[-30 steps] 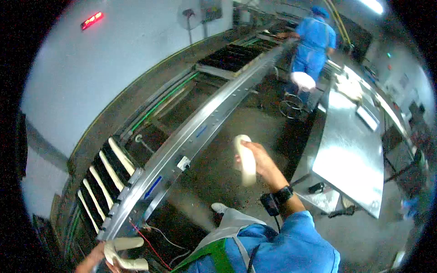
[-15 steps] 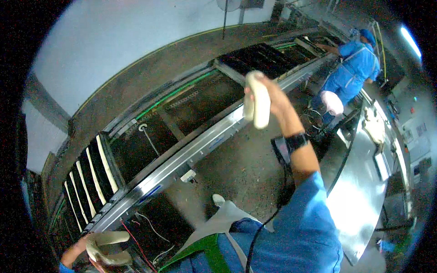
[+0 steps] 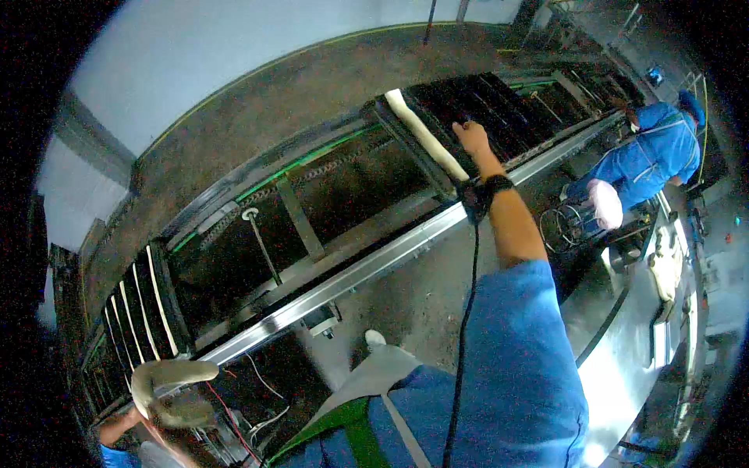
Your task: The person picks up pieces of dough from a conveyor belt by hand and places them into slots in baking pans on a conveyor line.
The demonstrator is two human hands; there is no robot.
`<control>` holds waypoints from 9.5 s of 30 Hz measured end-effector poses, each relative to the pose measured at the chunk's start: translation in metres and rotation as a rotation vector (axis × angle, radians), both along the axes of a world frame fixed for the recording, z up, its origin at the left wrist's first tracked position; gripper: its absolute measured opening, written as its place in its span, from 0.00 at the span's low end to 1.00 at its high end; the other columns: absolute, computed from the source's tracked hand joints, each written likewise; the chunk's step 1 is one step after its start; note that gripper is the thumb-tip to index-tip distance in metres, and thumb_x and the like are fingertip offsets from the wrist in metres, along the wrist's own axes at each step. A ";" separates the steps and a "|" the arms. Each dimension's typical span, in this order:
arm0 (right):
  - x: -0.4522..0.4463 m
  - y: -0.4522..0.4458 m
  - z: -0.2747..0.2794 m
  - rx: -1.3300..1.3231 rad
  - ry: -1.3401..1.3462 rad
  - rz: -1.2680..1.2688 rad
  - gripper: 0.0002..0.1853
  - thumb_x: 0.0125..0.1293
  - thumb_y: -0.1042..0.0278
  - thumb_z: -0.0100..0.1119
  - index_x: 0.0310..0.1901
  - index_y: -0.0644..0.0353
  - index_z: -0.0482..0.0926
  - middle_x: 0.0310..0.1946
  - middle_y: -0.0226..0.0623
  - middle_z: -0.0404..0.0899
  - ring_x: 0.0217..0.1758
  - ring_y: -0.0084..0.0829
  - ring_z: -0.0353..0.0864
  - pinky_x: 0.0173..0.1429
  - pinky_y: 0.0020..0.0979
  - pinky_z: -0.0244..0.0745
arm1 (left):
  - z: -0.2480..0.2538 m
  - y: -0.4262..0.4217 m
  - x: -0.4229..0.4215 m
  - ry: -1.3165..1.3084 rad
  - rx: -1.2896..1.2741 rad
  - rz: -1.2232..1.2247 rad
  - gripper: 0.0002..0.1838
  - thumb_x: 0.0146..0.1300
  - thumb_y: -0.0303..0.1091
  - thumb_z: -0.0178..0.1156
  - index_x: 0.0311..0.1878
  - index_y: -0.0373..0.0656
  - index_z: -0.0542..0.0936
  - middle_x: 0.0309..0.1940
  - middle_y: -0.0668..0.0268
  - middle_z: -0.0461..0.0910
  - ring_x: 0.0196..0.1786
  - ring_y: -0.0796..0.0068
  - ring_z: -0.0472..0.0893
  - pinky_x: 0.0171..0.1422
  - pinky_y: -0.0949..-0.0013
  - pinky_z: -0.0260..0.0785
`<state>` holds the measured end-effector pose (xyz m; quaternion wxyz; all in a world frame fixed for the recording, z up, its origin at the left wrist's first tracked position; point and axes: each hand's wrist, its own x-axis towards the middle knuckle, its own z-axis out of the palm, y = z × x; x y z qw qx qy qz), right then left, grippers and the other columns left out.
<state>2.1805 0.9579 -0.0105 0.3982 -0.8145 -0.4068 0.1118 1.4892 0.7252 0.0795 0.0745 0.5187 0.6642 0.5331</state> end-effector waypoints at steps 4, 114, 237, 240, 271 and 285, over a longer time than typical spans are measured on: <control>-0.103 -0.033 -0.019 0.134 0.455 0.671 0.13 0.57 0.61 0.49 0.37 0.62 0.75 0.34 0.39 0.77 0.34 0.34 0.77 0.36 0.32 0.71 | 0.011 0.040 0.041 -0.484 -0.075 -0.192 0.33 0.50 0.37 0.54 0.58 0.37 0.54 0.50 0.52 0.63 0.50 0.62 0.68 0.51 0.62 0.63; -0.468 -0.103 -0.127 0.000 -0.769 0.907 0.31 0.54 0.50 0.51 0.58 0.53 0.56 0.54 0.43 0.58 0.58 0.46 0.54 0.54 0.52 0.52 | -0.098 -0.331 -0.212 -0.548 -0.361 0.496 0.32 0.50 0.48 0.52 0.55 0.36 0.60 0.31 0.63 0.67 0.28 0.77 0.66 0.31 0.77 0.60; -0.760 -0.281 -0.111 0.152 0.376 1.818 0.40 0.26 0.65 0.69 0.49 0.54 0.63 0.44 0.41 0.65 0.50 0.45 0.63 0.49 0.42 0.60 | -0.129 -0.202 -0.160 -0.613 -0.186 -0.072 0.27 0.52 0.38 0.50 0.55 0.38 0.60 0.47 0.59 0.64 0.49 0.64 0.65 0.52 0.65 0.57; -0.736 -0.282 -0.107 0.160 0.452 1.833 0.31 0.26 0.65 0.69 0.40 0.54 0.69 0.37 0.39 0.72 0.43 0.41 0.69 0.45 0.40 0.63 | -0.127 -0.193 -0.153 -0.582 -0.197 -0.131 0.31 0.50 0.40 0.53 0.57 0.39 0.57 0.50 0.58 0.62 0.52 0.63 0.63 0.54 0.63 0.55; -0.609 -0.299 0.002 -0.364 0.822 1.327 0.18 0.52 0.73 0.53 0.45 0.67 0.66 0.27 0.40 0.75 0.26 0.25 0.74 0.30 0.22 0.71 | -0.237 -0.587 -0.131 -0.183 -0.641 1.109 0.19 0.44 0.36 0.54 0.42 0.42 0.72 0.39 0.56 0.71 0.46 0.57 0.67 0.53 0.61 0.56; -0.639 -0.273 0.113 -0.010 1.620 1.418 0.26 0.62 0.68 0.39 0.58 0.73 0.48 0.59 0.50 0.51 0.62 0.37 0.53 0.65 0.35 0.48 | -0.310 -0.666 -0.235 -0.963 -0.017 1.710 0.30 0.44 0.42 0.58 0.48 0.31 0.66 0.51 0.46 0.59 0.52 0.56 0.63 0.54 0.64 0.59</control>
